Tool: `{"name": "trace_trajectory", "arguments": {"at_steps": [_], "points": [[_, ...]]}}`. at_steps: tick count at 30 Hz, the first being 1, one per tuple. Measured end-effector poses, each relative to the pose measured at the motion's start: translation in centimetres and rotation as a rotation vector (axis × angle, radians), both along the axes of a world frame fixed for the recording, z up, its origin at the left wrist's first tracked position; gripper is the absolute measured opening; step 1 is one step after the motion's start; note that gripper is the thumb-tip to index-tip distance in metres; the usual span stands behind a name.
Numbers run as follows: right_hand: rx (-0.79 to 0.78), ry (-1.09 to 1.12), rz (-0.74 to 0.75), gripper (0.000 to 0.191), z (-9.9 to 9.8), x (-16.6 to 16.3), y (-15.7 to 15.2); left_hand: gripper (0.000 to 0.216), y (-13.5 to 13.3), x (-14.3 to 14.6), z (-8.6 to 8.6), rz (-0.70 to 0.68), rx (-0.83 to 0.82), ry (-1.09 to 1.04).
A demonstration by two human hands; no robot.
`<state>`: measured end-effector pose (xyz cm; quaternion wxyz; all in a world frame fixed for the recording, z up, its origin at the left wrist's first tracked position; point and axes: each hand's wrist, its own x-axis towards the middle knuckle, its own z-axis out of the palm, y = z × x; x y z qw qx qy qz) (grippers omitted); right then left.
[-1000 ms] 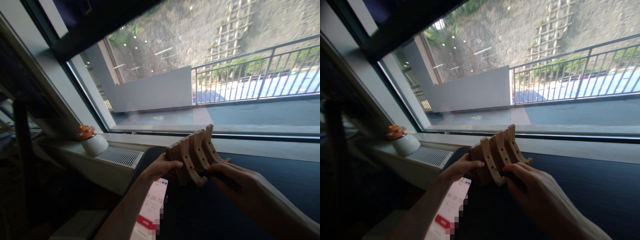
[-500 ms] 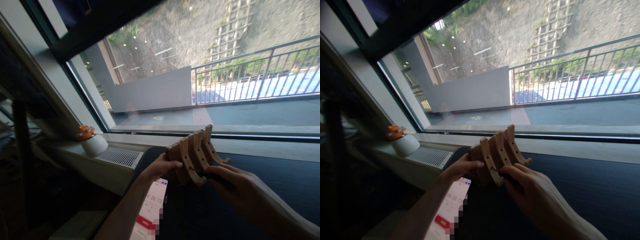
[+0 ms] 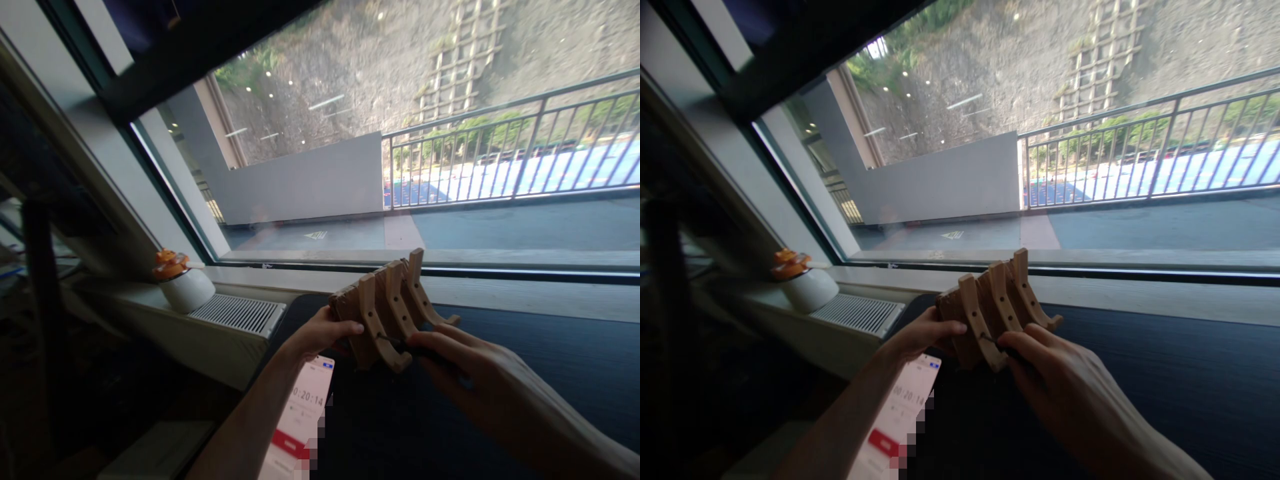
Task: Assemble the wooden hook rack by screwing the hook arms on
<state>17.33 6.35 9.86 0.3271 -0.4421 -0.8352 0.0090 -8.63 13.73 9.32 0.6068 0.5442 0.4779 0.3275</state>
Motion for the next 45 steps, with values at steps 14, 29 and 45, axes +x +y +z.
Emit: {"name": "trace_trajectory", "arguments": {"at_steps": [14,29,45], "points": [[-0.022,-0.054,-0.018,0.030,0.28,-0.20,-0.18,0.067,0.05,0.10,-0.07,-0.012,-0.001,0.011],[-0.034,-0.073,0.006,0.032,0.22,-0.01,-0.37,0.069,0.04,-0.04,-0.07,0.005,0.003,0.020],[0.186,-0.169,0.048,0.025,-0.55,-0.22,0.38,0.069,-0.01,-0.03,-0.32,-0.016,0.009,0.025]]}}
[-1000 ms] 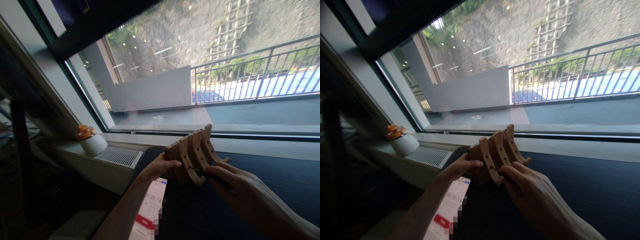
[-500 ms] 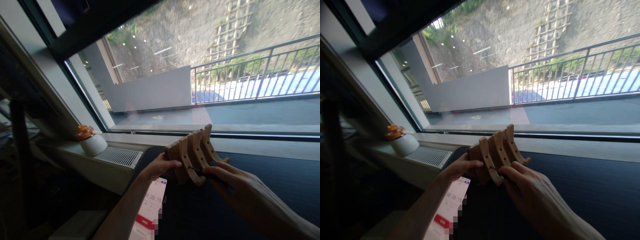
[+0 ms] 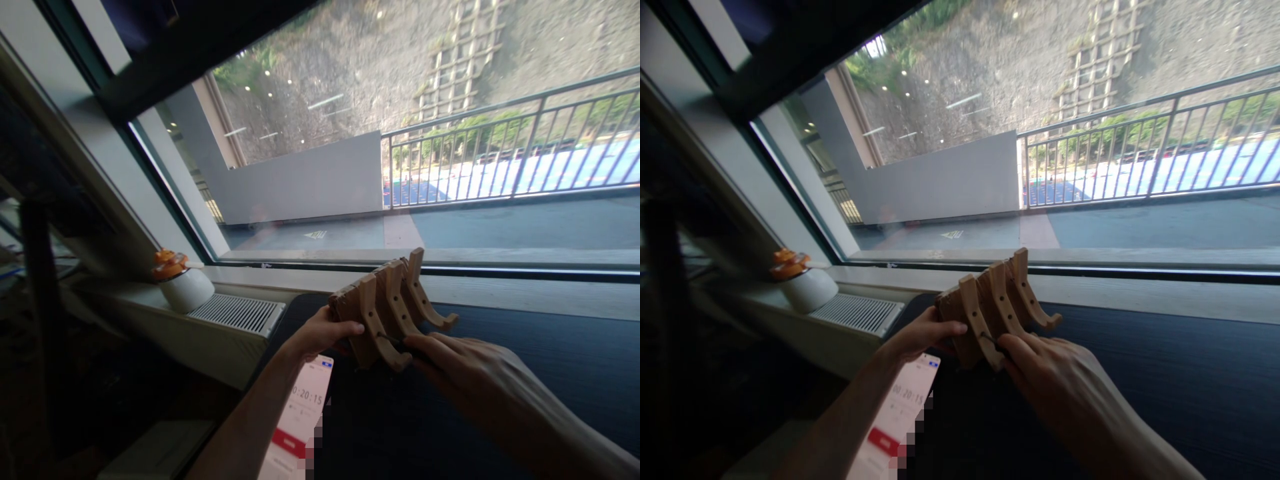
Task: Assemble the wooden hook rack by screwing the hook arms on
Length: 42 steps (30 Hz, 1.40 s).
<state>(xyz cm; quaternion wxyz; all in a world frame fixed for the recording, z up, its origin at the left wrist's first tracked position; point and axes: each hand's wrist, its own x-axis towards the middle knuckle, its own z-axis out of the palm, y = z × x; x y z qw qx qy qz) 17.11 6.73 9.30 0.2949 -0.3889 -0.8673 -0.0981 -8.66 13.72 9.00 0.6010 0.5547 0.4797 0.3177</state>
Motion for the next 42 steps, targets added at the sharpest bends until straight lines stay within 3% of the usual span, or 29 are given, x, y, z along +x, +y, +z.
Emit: {"name": "trace_trajectory", "arguments": {"at_steps": [6,8,11,17,24,28,30,32,36,42], "points": [[-0.099,0.008,-0.174,0.020,-0.5,0.1,0.1,0.068,-0.1,-0.1,0.2,-0.030,-0.008,-0.001],[-0.101,0.033,-0.166,0.015,-0.4,0.2,0.0,0.066,-0.1,-0.1,0.2,-0.040,-0.002,-0.009],[-0.086,0.070,-0.124,0.024,-0.1,0.4,-0.1,0.064,0.0,-0.2,0.1,-0.056,0.010,-0.023],[-0.038,0.057,-0.091,0.015,0.3,0.1,-0.4,0.067,0.0,-0.2,-0.1,-0.018,0.005,-0.008],[0.002,0.035,-0.259,0.020,-0.3,-0.2,-0.3,0.069,-0.1,-0.1,0.0,0.012,0.005,0.041],[-0.073,0.086,-0.220,0.012,0.0,-0.3,-0.7,0.067,0.1,-0.4,-0.2,-0.031,0.009,-0.015],[-0.099,0.122,-0.187,0.021,0.3,-0.2,-0.9,0.065,0.2,-0.5,-0.4,-0.050,0.014,-0.042],[-0.077,0.123,-0.164,0.029,0.6,0.0,-1.0,0.065,0.3,-0.7,-0.6,-0.061,0.017,-0.059],[-0.001,0.075,-0.127,0.024,0.9,0.3,-1.0,0.069,0.4,-0.8,-0.7,-0.057,0.016,-0.058],[-0.027,0.034,-0.179,0.017,0.8,0.3,-0.9,0.070,0.4,-0.6,-0.4,-0.030,-0.003,0.003]]}}
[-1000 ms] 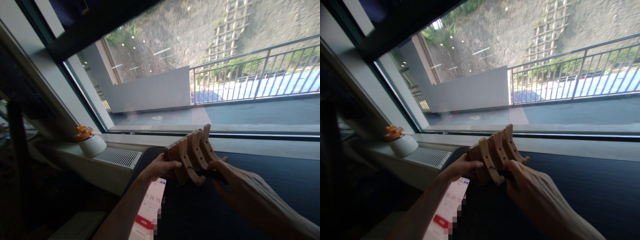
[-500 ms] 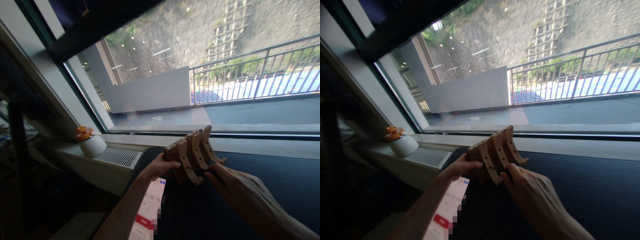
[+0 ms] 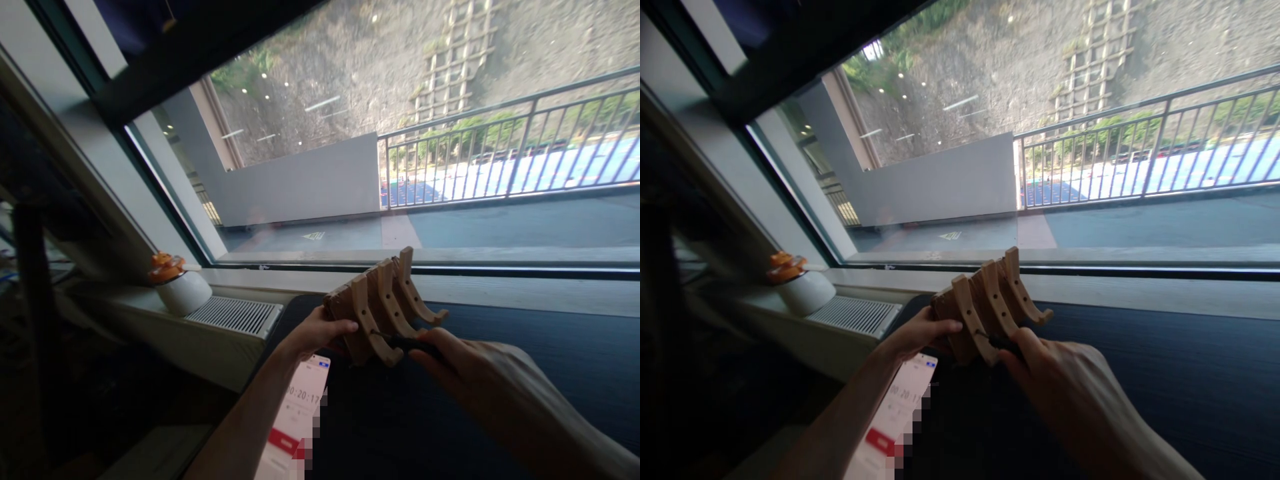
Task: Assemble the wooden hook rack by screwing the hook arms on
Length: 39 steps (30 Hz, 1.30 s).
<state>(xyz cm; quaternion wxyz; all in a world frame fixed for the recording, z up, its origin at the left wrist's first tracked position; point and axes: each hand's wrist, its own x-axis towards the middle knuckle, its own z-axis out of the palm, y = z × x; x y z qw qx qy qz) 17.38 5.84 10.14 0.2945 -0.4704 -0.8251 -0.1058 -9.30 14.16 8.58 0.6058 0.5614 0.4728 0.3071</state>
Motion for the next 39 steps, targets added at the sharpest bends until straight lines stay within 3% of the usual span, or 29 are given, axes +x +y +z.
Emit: {"name": "trace_trajectory", "arguments": {"at_steps": [3,5,11,19,22,26,29,32,35,39], "points": [[-0.030,-0.006,-0.066,0.029,0.2,-0.1,0.1,0.070,-0.1,0.1,0.1,0.018,0.011,0.019],[-0.069,0.036,-0.075,0.025,0.2,-0.1,0.1,0.068,-0.2,0.1,0.2,0.004,0.016,0.010],[-0.222,0.134,0.031,0.029,-0.5,-0.4,-0.5,0.066,-0.4,0.1,0.4,-0.007,0.025,-0.033],[-0.067,0.092,0.096,0.025,-0.2,-0.8,-0.4,0.066,-0.2,0.3,0.1,0.040,0.002,0.018],[-0.051,0.073,0.017,0.019,-0.5,-0.9,-0.1,0.065,-0.2,0.5,0.2,0.044,0.018,0.040],[0.020,0.017,-0.101,0.036,-0.8,-0.6,0.4,0.060,-0.5,0.7,0.7,0.052,0.043,0.091],[-0.021,0.042,-0.091,0.035,-0.7,-0.5,0.4,0.060,-0.6,0.7,0.8,0.040,0.035,0.077],[-0.110,0.098,-0.033,0.015,-0.7,-0.4,0.0,0.062,-0.5,0.4,0.6,0.011,0.026,0.010],[-0.123,0.072,0.001,0.029,-0.7,-0.3,-0.4,0.066,-0.4,0.4,0.4,0.030,0.004,-0.002],[-0.127,-0.001,0.006,0.025,-0.5,-0.3,-0.7,0.068,-0.5,0.7,0.8,0.022,0.007,0.016]]}}
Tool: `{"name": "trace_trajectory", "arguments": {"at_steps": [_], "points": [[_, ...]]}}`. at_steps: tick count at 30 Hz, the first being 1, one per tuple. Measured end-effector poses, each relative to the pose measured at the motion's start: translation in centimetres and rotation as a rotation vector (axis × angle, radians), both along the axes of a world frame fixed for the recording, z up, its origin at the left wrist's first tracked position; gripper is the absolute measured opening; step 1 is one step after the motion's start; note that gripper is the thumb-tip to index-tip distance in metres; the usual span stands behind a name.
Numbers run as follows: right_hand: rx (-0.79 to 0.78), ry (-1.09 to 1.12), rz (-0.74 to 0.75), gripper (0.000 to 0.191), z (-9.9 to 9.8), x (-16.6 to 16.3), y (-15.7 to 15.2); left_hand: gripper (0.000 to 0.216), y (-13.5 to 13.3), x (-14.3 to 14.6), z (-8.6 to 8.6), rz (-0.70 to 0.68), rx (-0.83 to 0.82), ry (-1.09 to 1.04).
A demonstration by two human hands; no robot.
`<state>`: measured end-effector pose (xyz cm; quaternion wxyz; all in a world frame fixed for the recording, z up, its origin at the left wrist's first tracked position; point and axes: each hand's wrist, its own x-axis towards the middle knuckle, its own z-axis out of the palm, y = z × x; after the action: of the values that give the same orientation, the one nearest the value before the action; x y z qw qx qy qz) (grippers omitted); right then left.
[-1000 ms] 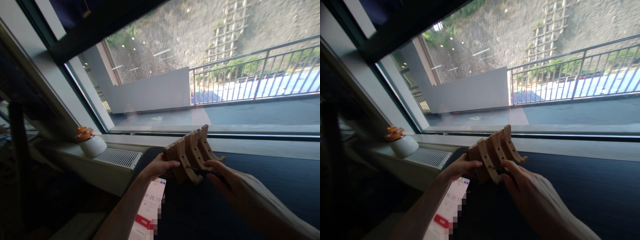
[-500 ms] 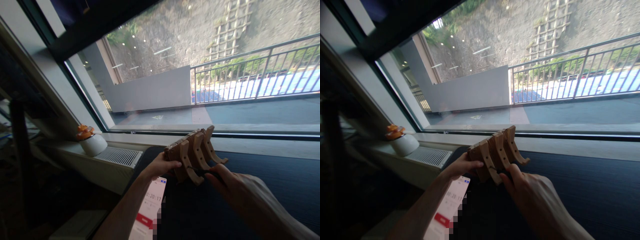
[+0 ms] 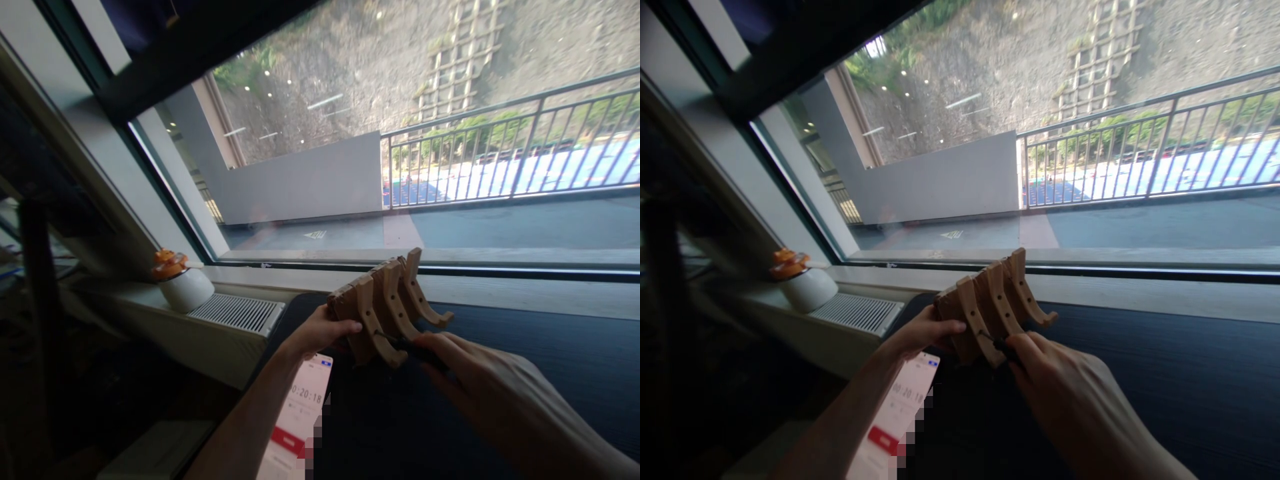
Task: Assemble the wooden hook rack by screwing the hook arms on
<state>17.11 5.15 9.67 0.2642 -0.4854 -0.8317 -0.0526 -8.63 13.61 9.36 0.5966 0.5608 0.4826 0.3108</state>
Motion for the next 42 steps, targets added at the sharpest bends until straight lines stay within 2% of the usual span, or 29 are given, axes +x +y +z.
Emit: {"name": "trace_trajectory", "arguments": {"at_steps": [4,8,10,15,17,19,23,28,32,34,37,40,42], "points": [[0.020,-0.018,-0.009,0.016,0.2,-0.2,0.4,0.067,-0.1,0.2,0.2,0.037,0.007,0.024],[0.095,-0.028,-0.091,0.032,-0.1,-0.3,1.0,0.059,0.2,-0.3,-0.4,-0.002,0.036,0.006],[0.079,-0.034,-0.120,0.036,-0.1,-0.2,1.0,0.056,0.3,-0.6,-0.7,-0.040,0.052,-0.027],[-0.066,0.007,-0.045,0.023,0.2,0.1,0.5,0.061,0.4,-0.5,-0.8,-0.022,0.032,-0.002],[-0.070,0.052,-0.012,0.035,0.2,0.1,0.3,0.063,0.2,-0.2,-0.5,0.013,0.018,0.025],[-0.049,0.084,0.017,0.039,0.2,0.0,0.3,0.065,0.1,0.0,-0.2,0.033,0.010,0.032],[-0.035,0.044,0.041,0.028,0.1,0.1,0.5,0.061,0.0,0.2,0.1,0.038,0.013,0.028],[-0.025,-0.080,-0.067,0.009,-0.4,0.6,1.4,0.058,0.0,0.1,0.1,0.040,0.032,0.060],[-0.019,-0.105,-0.147,0.030,-0.9,0.6,2.0,0.059,0.1,-0.1,0.0,0.016,0.042,0.048],[-0.048,-0.075,-0.146,0.029,-0.9,0.5,1.9,0.061,0.1,-0.1,0.0,0.022,0.040,0.052],[-0.056,-0.007,-0.098,0.020,-0.9,0.5,1.3,0.066,0.0,0.1,0.1,0.030,0.036,0.050],[0.012,0.014,-0.008,0.037,-0.8,0.6,0.9,0.064,-0.2,0.4,0.4,0.060,0.023,0.064],[0.056,-0.006,0.038,0.039,-0.6,0.6,0.8,0.063,-0.2,0.4,0.5,0.075,0.017,0.066]]}}
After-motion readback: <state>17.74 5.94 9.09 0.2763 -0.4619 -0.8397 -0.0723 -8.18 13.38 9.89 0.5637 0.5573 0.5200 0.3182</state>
